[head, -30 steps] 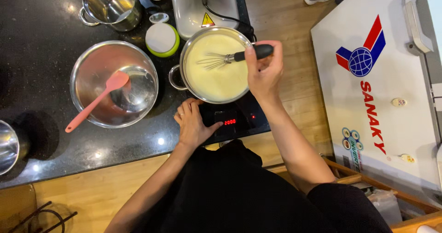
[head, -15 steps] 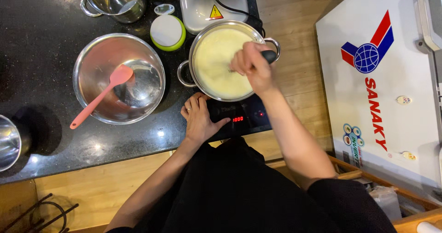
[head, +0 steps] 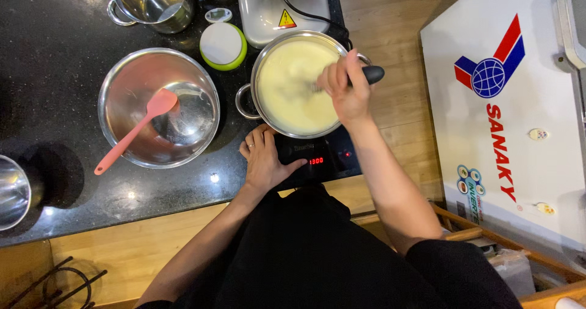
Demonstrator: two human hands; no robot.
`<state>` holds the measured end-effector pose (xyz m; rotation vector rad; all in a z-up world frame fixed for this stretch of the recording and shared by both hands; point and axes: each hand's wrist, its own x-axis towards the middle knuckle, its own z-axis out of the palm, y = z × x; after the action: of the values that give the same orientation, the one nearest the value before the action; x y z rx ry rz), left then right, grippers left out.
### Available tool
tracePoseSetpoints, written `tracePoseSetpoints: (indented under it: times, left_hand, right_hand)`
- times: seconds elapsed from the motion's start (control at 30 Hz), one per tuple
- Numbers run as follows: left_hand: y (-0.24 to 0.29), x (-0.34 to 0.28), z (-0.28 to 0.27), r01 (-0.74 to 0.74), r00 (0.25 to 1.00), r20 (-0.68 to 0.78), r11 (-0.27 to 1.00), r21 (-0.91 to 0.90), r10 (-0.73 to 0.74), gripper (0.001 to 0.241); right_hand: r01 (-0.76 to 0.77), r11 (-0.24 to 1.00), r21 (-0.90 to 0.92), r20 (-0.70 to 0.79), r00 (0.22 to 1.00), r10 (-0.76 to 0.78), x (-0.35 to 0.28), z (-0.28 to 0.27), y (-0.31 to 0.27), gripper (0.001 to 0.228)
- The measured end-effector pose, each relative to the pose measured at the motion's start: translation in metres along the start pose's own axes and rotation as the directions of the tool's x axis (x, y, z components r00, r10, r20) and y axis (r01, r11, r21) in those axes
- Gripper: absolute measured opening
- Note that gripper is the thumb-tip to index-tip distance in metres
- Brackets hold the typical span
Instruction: The person pours a white liquid from a pot into a bowl containing a yellow mixture and whisks to combine. They then transfer the combined mixture back into the pot and continue whisking over a heated induction cooktop.
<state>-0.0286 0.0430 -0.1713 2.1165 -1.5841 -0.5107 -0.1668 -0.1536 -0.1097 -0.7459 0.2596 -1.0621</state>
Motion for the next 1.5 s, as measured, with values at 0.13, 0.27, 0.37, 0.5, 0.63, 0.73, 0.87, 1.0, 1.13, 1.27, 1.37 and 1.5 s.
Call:
tracePoseSetpoints:
  times: [0.13,0.27,0.37,0.5,0.63,0.73,0.87,1.0,1.13,1.27,1.37,1.5]
  left_hand:
    - [-0.013,-0.001,0.007,0.057,0.972,-0.206,0.967,-0.249,-0.111,0.063]
    - [-0.034,0.017,0.003,0.088,0.919,-0.175,0.617,-0.782,-0.352,0.034]
    - [-0.045,0.045,-0.013,0.111,0.901,-0.056,0.354,-0.929,-0.429,0.027]
    - [-0.044,0.083,-0.041,0.361,0.871,0.238,0.231,-0.903,-0.429,0.034]
    - [-0.036,0.091,-0.057,0.493,0.825,0.352,0.257,-0.831,-0.443,0.035]
    - [-0.039,0.092,-0.065,0.530,0.813,0.470,0.103,-0.842,-0.344,0.039]
    - [-0.041,0.088,-0.060,0.480,0.847,0.444,0.064,-0.875,-0.293,0.039]
    - [-0.039,0.088,-0.054,0.443,0.855,0.389,0.091,-0.892,-0.344,0.040]
    - [-0.035,0.085,-0.045,0.415,0.855,0.380,0.027,-0.909,-0.353,0.041]
    - [-0.033,0.085,-0.041,0.437,0.842,0.397,0.030,-0.899,-0.366,0.042]
    - [-0.039,0.085,-0.038,0.425,0.859,0.397,0.017,-0.905,-0.324,0.042]
    - [-0.046,0.090,-0.042,0.411,0.887,0.399,0.004,-0.912,-0.232,0.042]
  right_hand:
    - [-0.057,0.947,-0.316,-0.325,0.944,-0.051,0.003,-0.007,-0.015,0.048]
    - [0.098,0.902,-0.421,-0.257,0.941,-0.222,0.011,-0.009,-0.014,0.034]
    - [-0.163,0.947,-0.278,-0.199,0.974,0.110,0.016,-0.010,-0.011,0.034]
    - [0.053,0.825,-0.562,-0.247,0.942,-0.229,0.026,-0.014,-0.012,0.045]
    - [0.044,0.828,-0.559,-0.114,0.985,-0.129,0.023,-0.012,-0.008,0.032]
    - [-0.183,0.927,-0.328,-0.149,0.979,0.140,0.026,-0.010,-0.014,0.042]
    - [-0.151,0.917,-0.370,-0.390,0.921,-0.005,0.028,-0.006,-0.013,0.028]
    - [-0.273,0.872,-0.406,-0.334,0.933,0.136,0.032,-0.003,-0.011,0.019]
    - [0.092,0.904,-0.417,-0.204,0.960,-0.192,0.027,-0.004,-0.011,0.046]
    - [-0.103,0.866,-0.488,-0.266,0.963,-0.035,0.032,-0.007,-0.010,0.043]
    - [0.015,0.866,-0.499,-0.311,0.930,-0.196,0.032,-0.014,-0.009,0.041]
    - [-0.270,0.922,-0.279,-0.116,0.962,0.247,0.038,-0.018,-0.012,0.040]
